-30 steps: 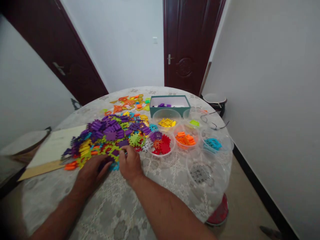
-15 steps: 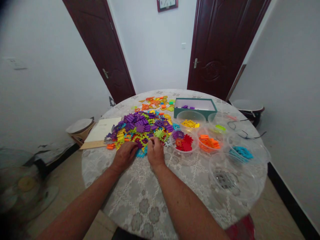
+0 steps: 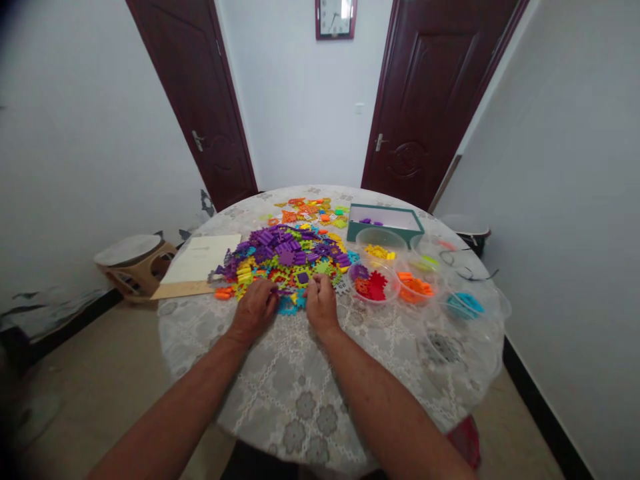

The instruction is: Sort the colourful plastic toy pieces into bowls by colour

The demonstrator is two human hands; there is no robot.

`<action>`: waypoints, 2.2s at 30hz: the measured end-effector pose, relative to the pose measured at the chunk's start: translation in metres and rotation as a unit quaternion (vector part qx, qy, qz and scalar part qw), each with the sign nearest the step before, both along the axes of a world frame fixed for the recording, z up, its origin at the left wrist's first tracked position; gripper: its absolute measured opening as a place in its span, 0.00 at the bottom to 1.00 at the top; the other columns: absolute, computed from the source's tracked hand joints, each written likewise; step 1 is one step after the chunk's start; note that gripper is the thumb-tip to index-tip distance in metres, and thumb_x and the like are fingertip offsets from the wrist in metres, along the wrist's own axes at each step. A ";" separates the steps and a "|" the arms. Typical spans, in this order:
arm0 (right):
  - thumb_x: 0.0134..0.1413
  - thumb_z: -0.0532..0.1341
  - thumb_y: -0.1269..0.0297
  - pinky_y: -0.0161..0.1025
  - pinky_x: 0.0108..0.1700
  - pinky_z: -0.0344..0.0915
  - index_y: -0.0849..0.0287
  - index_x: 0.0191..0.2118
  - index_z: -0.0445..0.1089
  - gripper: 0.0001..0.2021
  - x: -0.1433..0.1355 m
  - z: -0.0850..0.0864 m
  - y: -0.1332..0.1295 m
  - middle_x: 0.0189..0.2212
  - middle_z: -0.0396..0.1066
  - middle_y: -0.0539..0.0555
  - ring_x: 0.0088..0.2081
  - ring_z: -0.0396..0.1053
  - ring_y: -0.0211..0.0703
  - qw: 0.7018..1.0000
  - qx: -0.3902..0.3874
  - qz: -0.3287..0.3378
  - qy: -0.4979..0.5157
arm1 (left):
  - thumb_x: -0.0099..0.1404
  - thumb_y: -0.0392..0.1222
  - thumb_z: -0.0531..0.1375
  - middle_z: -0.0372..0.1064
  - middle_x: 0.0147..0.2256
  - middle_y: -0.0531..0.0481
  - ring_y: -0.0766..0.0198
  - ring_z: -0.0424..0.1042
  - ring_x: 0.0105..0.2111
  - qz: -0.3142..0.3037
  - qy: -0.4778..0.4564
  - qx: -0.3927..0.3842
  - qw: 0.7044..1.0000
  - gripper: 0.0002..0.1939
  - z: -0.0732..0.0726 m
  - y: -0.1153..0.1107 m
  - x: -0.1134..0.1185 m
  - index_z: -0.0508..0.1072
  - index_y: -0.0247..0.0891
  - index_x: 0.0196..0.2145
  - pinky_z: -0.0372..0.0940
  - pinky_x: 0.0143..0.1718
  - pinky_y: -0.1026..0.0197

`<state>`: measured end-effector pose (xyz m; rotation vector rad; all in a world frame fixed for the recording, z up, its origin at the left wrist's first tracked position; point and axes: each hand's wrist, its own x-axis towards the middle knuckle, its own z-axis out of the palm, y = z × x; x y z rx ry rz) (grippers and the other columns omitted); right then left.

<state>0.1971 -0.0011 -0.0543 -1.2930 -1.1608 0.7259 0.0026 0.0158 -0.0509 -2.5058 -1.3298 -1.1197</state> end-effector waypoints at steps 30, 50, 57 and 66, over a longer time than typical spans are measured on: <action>0.63 0.56 0.64 0.44 0.48 0.72 0.56 0.48 0.79 0.15 0.177 0.114 -0.016 0.43 0.81 0.56 0.38 0.78 0.46 0.909 -0.006 -0.151 -0.389 | 0.67 0.32 0.55 0.72 0.46 0.43 0.53 0.72 0.53 -0.059 -0.134 0.008 0.989 0.12 0.006 0.000 -0.008 0.71 0.41 0.46 0.67 0.60 0.46; 0.66 0.57 0.50 0.58 0.60 0.66 0.60 0.52 0.76 0.21 0.237 0.142 -0.161 0.49 0.77 0.65 0.53 0.73 0.60 0.800 -0.010 -0.225 -0.556 | 0.69 0.37 0.55 0.72 0.45 0.40 0.50 0.71 0.50 -0.049 -0.087 0.005 0.995 0.09 0.006 0.007 -0.011 0.72 0.37 0.45 0.68 0.57 0.44; 0.69 0.49 0.41 0.62 0.67 0.60 0.58 0.61 0.70 0.30 0.261 0.042 -0.224 0.59 0.69 0.67 0.63 0.66 0.59 0.855 -0.084 -0.322 -0.398 | 0.68 0.36 0.55 0.72 0.45 0.40 0.48 0.71 0.50 -0.050 -0.069 -0.002 0.996 0.10 0.006 0.010 -0.010 0.71 0.41 0.46 0.69 0.56 0.41; 0.71 0.49 0.41 0.65 0.70 0.54 0.60 0.64 0.68 0.31 0.216 0.015 -0.186 0.66 0.61 0.68 0.69 0.57 0.60 0.877 -0.028 -0.314 -0.362 | 0.67 0.37 0.55 0.71 0.44 0.45 0.50 0.72 0.48 -0.047 -0.080 0.006 0.996 0.08 0.004 0.011 -0.012 0.70 0.42 0.44 0.69 0.56 0.43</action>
